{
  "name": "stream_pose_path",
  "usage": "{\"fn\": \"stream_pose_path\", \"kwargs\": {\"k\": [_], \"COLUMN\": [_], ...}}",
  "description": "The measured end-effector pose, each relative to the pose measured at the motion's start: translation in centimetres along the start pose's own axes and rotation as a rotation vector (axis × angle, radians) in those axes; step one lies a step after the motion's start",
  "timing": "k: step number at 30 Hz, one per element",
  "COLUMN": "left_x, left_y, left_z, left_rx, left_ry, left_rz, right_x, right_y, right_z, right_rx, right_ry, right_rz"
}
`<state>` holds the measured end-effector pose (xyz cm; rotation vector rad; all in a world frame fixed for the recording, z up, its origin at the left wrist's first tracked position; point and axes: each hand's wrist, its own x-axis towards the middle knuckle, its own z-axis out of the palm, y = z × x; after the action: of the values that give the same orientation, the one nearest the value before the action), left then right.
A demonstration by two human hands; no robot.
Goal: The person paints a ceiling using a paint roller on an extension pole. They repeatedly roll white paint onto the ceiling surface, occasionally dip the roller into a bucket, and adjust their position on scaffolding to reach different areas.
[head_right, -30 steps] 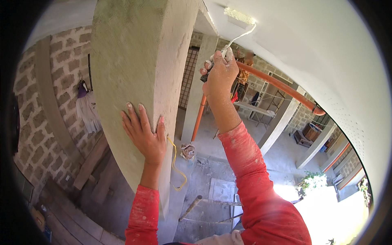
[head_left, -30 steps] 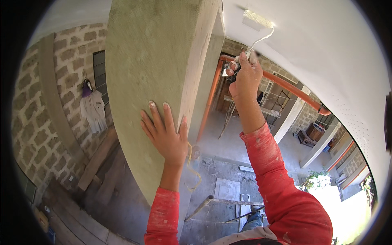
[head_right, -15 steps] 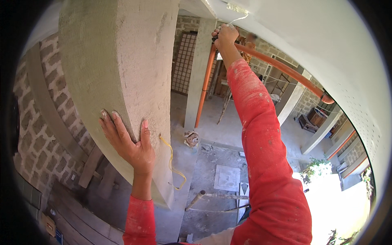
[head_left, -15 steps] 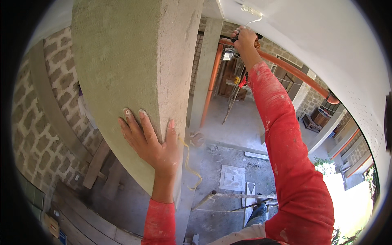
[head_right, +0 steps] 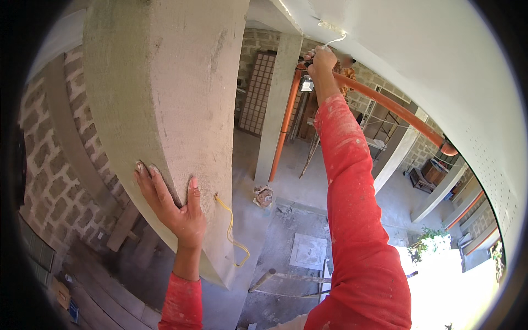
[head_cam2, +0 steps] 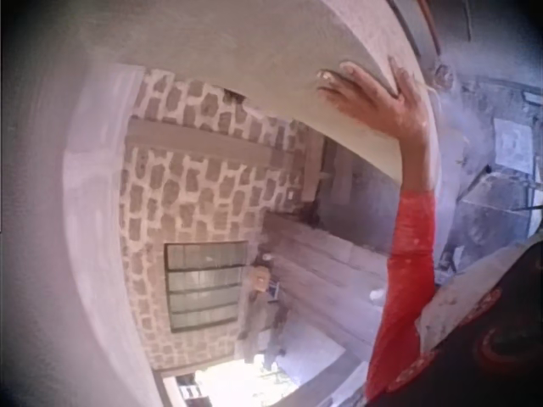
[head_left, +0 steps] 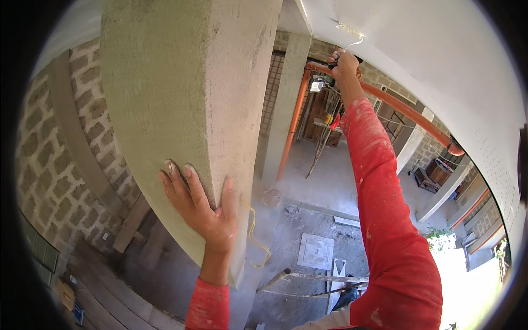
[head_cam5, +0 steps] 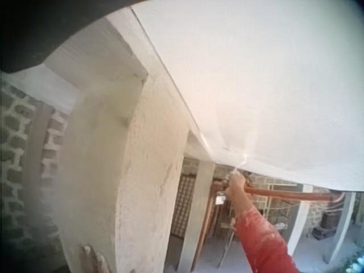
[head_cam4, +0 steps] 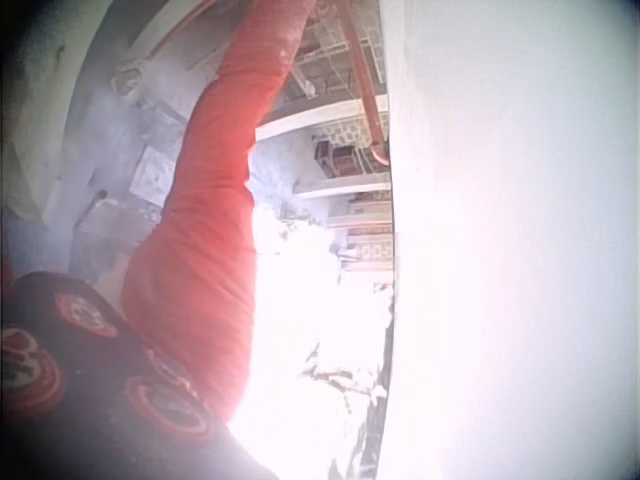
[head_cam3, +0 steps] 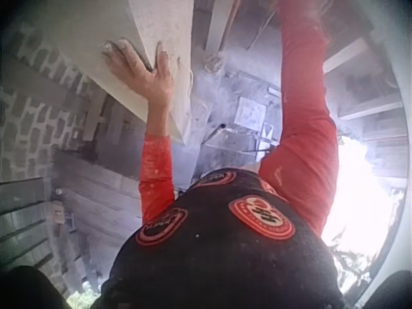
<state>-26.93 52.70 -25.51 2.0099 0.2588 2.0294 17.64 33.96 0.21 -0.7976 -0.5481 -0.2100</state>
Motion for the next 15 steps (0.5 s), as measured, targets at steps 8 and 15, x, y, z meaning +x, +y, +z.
{"fn": "stream_pose_path", "kwargs": {"k": [8, 15], "left_x": [0.0, 0.2], "left_y": [0.6, 0.7], "left_z": [0.5, 0.0], "left_rx": [0.020, 0.064], "left_ry": [0.044, 0.005], "left_rz": [-0.046, -0.077], "right_x": [-20.3, -33.0], "right_y": [-6.0, -9.3], "right_z": [10.1, 17.5], "right_rx": [0.049, 0.040], "right_ry": [-0.108, -0.147], "right_rz": [-0.057, -0.088]}}
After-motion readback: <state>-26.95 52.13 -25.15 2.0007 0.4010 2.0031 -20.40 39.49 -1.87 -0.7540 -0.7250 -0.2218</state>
